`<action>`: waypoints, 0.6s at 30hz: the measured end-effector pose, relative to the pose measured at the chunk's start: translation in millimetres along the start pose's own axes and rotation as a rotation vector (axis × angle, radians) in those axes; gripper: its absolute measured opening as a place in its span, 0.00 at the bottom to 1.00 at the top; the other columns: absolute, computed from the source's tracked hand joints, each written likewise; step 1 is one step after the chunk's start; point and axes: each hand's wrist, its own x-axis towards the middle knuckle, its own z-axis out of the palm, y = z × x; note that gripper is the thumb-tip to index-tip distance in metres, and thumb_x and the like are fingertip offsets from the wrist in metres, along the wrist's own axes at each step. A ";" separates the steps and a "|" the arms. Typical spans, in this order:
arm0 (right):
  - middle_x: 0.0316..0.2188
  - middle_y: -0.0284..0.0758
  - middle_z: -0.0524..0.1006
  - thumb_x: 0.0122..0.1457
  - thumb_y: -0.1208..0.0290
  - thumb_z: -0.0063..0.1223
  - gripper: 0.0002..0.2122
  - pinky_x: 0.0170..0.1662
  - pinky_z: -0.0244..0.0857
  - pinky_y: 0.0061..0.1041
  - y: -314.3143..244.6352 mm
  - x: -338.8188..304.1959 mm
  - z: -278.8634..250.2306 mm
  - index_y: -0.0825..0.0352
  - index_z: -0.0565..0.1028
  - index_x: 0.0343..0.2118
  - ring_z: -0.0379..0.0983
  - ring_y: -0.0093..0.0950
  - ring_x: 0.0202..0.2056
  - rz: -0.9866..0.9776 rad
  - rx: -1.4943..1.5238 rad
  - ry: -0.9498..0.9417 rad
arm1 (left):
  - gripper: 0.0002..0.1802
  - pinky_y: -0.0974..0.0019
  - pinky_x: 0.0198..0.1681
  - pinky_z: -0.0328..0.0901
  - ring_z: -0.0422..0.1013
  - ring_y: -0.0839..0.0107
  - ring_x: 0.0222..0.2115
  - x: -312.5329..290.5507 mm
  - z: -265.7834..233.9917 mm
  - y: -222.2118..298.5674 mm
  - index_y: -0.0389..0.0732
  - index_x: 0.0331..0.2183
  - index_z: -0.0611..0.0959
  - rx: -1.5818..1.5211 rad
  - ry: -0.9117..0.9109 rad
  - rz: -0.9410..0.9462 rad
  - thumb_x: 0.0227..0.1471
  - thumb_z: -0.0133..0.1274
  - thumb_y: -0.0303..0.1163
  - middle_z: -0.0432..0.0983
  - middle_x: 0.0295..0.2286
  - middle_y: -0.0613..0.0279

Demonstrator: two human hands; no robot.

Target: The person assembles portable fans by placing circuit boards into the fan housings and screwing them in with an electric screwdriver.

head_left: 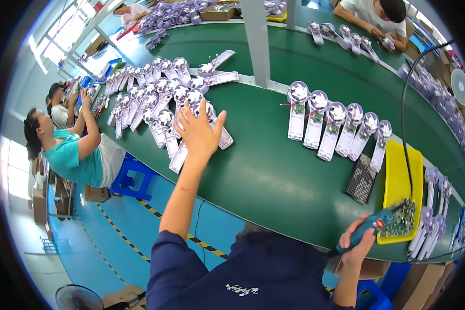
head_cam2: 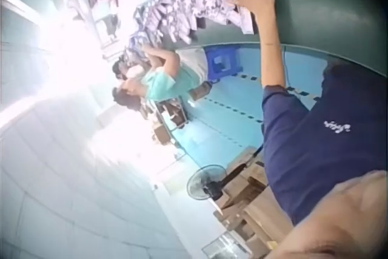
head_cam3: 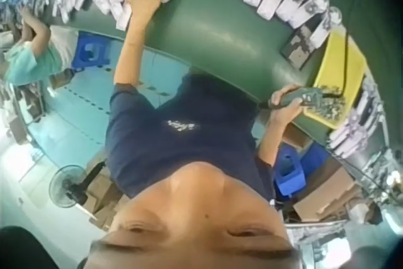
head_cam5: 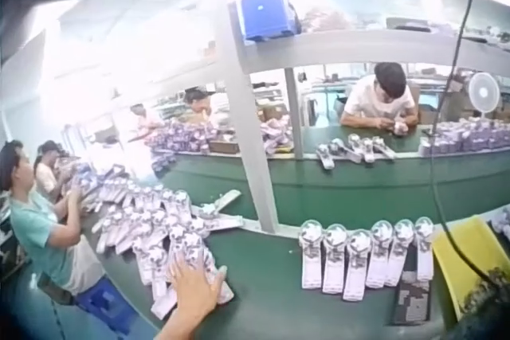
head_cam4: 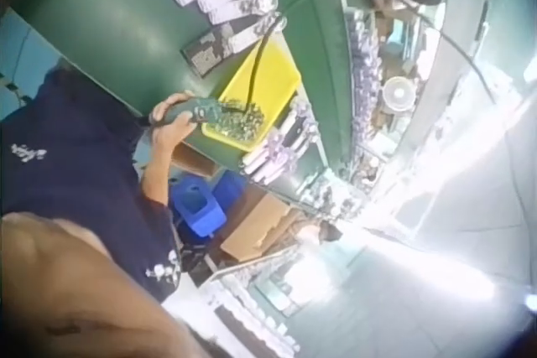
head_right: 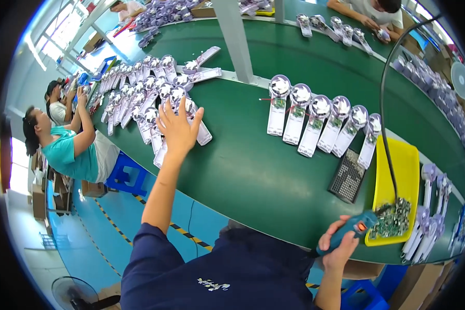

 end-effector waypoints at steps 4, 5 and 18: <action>0.27 0.38 0.71 0.65 0.54 0.49 0.20 0.15 0.57 0.23 17.3 8.4 35.6 0.67 0.65 0.49 0.63 0.23 0.13 0.284 -0.001 -0.131 | 0.46 0.32 0.63 0.36 0.46 0.45 0.65 10.3 4.8 0.2 0.36 0.59 0.68 0.095 -0.160 0.119 0.52 0.51 0.63 0.59 0.61 0.47; 0.28 0.38 0.74 0.65 0.58 0.51 0.19 0.18 0.61 0.22 22.0 9.4 43.2 0.70 0.66 0.49 0.65 0.22 0.15 0.332 0.049 -0.157 | 0.47 0.32 0.63 0.36 0.47 0.46 0.65 7.1 6.5 0.3 0.35 0.60 0.67 0.092 -0.174 0.161 0.51 0.53 0.62 0.59 0.61 0.48; 0.26 0.40 0.72 0.63 0.55 0.53 0.23 0.17 0.61 0.24 37.2 17.1 43.2 0.71 0.64 0.49 0.66 0.24 0.14 0.412 -0.037 -0.206 | 0.34 0.42 0.58 0.53 0.64 0.44 0.52 103.9 31.6 16.2 0.37 0.55 0.71 -0.303 0.147 0.215 0.54 0.55 0.49 0.68 0.51 0.41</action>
